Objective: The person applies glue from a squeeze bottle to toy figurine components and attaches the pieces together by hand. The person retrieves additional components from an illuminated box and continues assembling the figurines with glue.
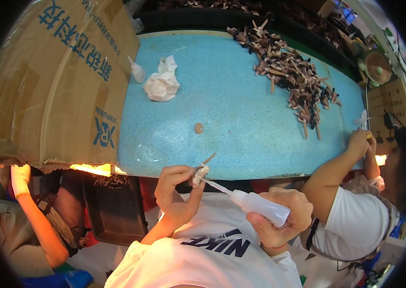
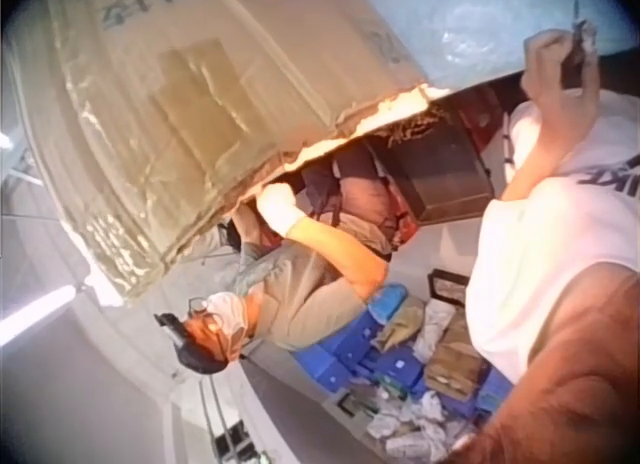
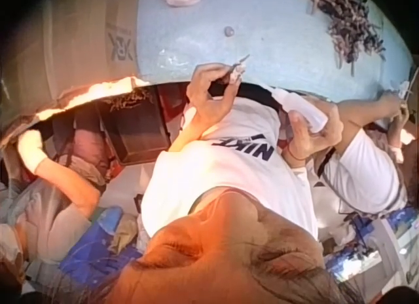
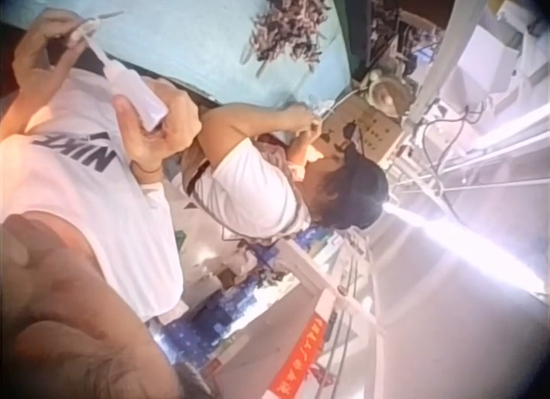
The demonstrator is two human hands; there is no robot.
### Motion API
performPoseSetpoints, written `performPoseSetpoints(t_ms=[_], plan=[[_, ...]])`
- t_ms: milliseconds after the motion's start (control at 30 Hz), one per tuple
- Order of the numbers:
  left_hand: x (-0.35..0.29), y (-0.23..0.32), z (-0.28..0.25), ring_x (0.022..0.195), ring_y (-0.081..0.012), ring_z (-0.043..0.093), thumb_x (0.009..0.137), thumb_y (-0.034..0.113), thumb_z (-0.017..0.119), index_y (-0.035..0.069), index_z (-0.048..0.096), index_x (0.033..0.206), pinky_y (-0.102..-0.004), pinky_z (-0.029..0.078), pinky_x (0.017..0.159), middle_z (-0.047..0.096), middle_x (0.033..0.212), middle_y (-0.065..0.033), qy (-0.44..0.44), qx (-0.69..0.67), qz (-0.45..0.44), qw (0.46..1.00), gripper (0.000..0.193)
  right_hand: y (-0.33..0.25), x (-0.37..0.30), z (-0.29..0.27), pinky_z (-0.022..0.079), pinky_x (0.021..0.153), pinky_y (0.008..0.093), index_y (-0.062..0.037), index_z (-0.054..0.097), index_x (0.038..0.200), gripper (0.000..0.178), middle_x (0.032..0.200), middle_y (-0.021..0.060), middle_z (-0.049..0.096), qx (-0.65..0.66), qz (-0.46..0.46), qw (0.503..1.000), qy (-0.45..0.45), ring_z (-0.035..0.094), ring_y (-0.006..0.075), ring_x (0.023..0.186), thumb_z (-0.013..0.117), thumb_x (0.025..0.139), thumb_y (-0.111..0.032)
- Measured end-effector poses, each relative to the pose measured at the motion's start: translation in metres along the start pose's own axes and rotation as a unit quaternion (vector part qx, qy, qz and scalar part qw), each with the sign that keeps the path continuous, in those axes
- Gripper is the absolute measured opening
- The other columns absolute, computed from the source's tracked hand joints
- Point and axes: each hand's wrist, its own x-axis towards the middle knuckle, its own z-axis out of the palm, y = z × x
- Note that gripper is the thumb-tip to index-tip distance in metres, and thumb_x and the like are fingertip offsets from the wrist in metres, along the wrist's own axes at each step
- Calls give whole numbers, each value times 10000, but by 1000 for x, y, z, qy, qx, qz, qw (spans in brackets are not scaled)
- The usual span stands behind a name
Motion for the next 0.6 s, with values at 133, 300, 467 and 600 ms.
performPoseSetpoints(t_ms=[133,300,467,600], plan=[[-1,0,1,687,-108,535,678,-93,660,-12,538,935,-207,453,581,561,908,-128,-3,-9,-5,1000,296,0,2,1,404,493,255,16,553,728,413,623,65,557,4,-27,1000,-13,506,158,512,771,637,-323],[-1,1,2,682,-112,528,671,-97,662,-14,554,931,-209,446,582,562,912,-130,-4,-12,-12,1000,293,2,4,1,423,452,258,7,592,710,408,581,56,602,-24,-55,998,2,530,176,457,795,608,-332],[-3,0,3,697,-128,536,664,-98,663,-13,565,929,-213,449,590,562,914,-129,3,-14,-14,1000,295,2,6,4,398,415,242,13,584,706,402,570,55,597,3,-65,998,-2,520,169,420,802,608,-310],[-2,0,3,729,-141,549,659,-92,669,-15,566,925,-217,460,609,561,912,-130,0,-6,-12,1000,296,2,6,5,402,419,245,12,585,707,394,567,56,596,5,-63,998,0,531,171,430,801,611,-304]])
